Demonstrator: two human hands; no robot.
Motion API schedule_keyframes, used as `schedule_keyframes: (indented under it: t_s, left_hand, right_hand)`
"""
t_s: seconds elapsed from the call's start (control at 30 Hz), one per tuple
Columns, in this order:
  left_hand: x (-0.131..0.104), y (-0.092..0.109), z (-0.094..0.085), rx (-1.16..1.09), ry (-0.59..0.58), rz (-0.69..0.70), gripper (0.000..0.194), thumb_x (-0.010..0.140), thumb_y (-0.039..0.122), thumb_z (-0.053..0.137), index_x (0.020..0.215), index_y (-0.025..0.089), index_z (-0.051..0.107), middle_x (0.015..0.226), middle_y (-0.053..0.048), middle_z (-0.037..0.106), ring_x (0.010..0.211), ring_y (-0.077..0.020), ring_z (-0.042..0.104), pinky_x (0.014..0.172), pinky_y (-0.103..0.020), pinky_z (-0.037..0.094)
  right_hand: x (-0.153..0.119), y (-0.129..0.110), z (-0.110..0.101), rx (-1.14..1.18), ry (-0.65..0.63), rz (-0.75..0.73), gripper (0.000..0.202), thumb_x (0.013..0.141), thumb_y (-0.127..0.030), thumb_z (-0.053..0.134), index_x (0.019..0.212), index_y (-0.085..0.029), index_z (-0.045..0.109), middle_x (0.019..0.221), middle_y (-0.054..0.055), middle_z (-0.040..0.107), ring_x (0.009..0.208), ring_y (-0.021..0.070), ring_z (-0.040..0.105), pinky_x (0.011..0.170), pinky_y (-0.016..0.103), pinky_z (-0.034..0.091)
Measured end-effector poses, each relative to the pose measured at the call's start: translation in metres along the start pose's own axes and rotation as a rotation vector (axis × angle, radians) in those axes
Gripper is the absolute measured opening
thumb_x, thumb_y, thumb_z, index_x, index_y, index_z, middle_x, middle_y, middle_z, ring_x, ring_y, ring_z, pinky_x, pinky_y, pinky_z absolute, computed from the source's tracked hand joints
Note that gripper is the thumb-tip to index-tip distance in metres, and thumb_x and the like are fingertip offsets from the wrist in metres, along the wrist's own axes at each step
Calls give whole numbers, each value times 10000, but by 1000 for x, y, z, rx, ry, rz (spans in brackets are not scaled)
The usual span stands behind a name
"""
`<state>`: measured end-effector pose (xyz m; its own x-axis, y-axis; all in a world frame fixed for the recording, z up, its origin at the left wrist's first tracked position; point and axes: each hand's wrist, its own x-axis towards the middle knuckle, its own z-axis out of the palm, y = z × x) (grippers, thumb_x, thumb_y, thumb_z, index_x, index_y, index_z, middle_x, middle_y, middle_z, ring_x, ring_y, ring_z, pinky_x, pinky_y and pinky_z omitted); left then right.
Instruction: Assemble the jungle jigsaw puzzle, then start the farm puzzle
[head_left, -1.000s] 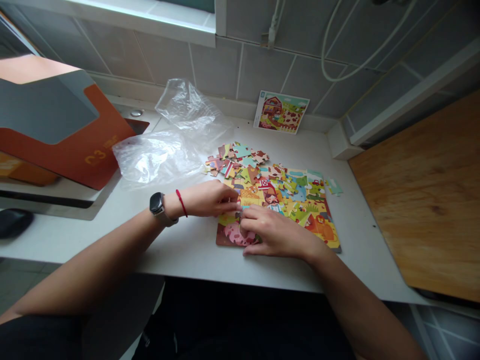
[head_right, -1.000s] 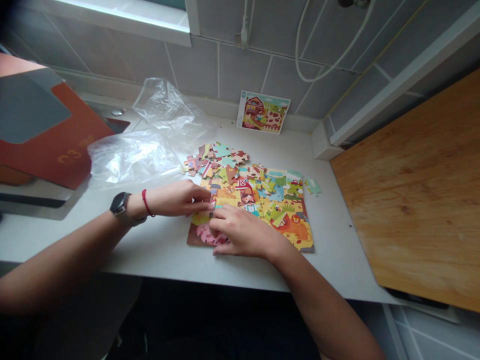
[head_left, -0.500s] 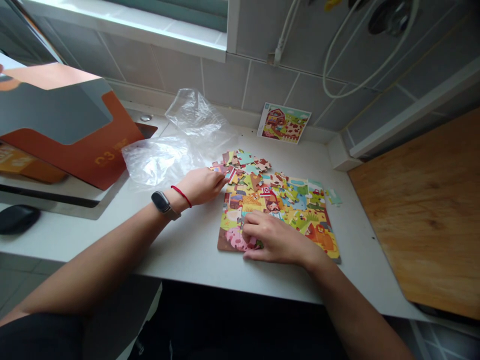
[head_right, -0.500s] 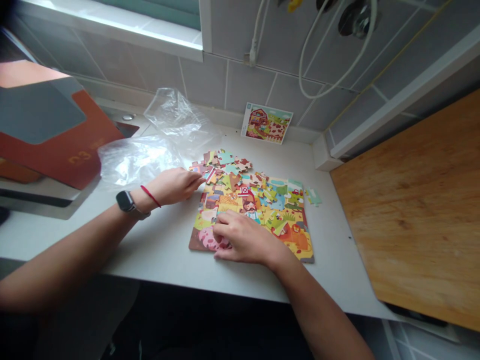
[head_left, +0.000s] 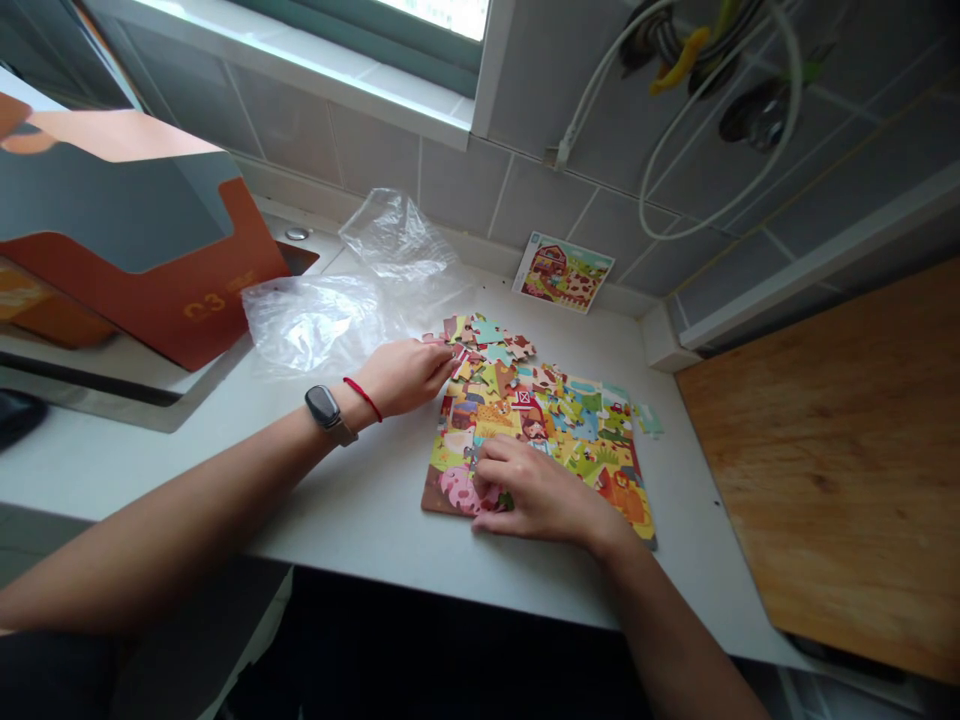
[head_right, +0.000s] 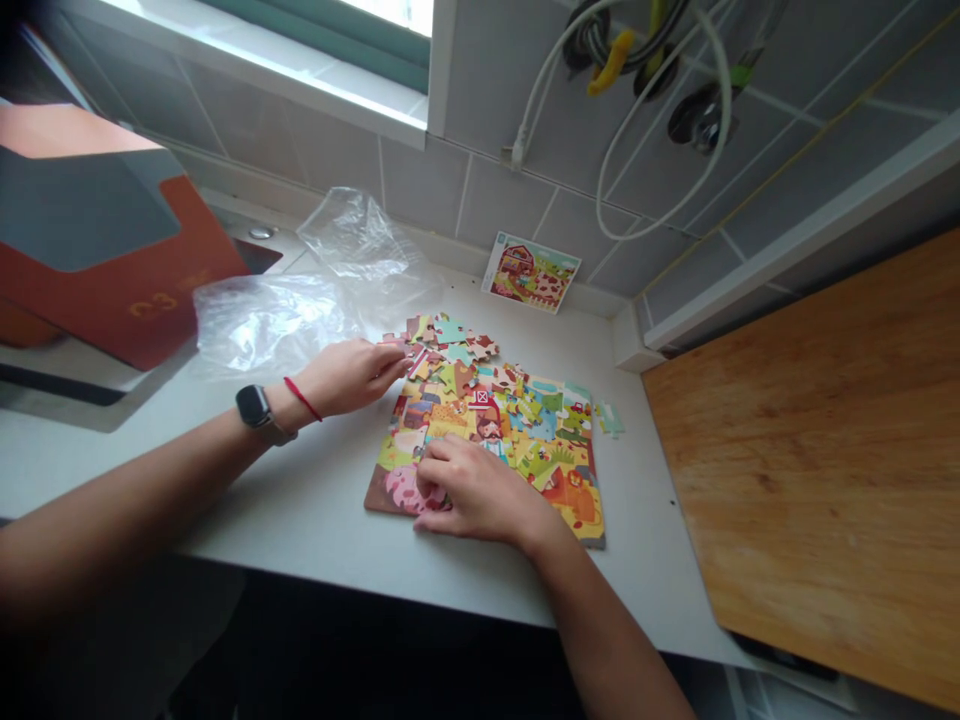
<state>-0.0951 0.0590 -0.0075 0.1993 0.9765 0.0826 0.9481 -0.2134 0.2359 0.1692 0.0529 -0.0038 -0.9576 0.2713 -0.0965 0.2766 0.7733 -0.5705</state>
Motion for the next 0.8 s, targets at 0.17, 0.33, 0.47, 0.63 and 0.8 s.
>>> schedule_keyframes:
  t_s: [0.17,0.33,0.47,0.63,0.8]
  left_hand:
    - [0,-1,-2,-39,-23,-48,448,1086,418,332,971,202,708,754,-65,696,670,-202,640,594,-306,339]
    - [3,-3,-6,-94,-48,-128,529,1103,443,262,942,181,693,646,-36,665,645,-200,643,618,-301,359]
    - [4,-3,-6,-93,-48,-238,599,1098,493,229,862,197,693,708,-61,710,680,-223,666,607,-309,354]
    - [2,-1,-5,-51,18,-210,534,1049,589,351,856,225,692,781,-72,731,701,-232,662,560,-310,277]
    - [2,-2,-3,-55,86,-184,479,1045,534,386,805,221,657,735,-73,699,664,-220,619,561,-314,239]
  right_hand:
    - [0,-3,-2,-1,3,6,304,848,-357,854,832,-196,596,952,26,589,884,188,544,748,303,418]
    - [-1,0,0,-18,10,-14,328,845,-394,860,826,-201,596,929,18,581,869,182,534,732,299,399]
    - [-2,3,3,-22,23,-27,349,858,-447,841,823,-207,590,932,24,582,857,180,529,720,296,399]
    - [-3,-2,0,46,130,-42,482,814,-624,815,806,-207,575,889,25,588,842,183,549,746,303,440]
    - [-5,-3,-7,94,262,-39,311,954,-499,710,871,-212,624,899,43,647,885,199,593,811,326,469]
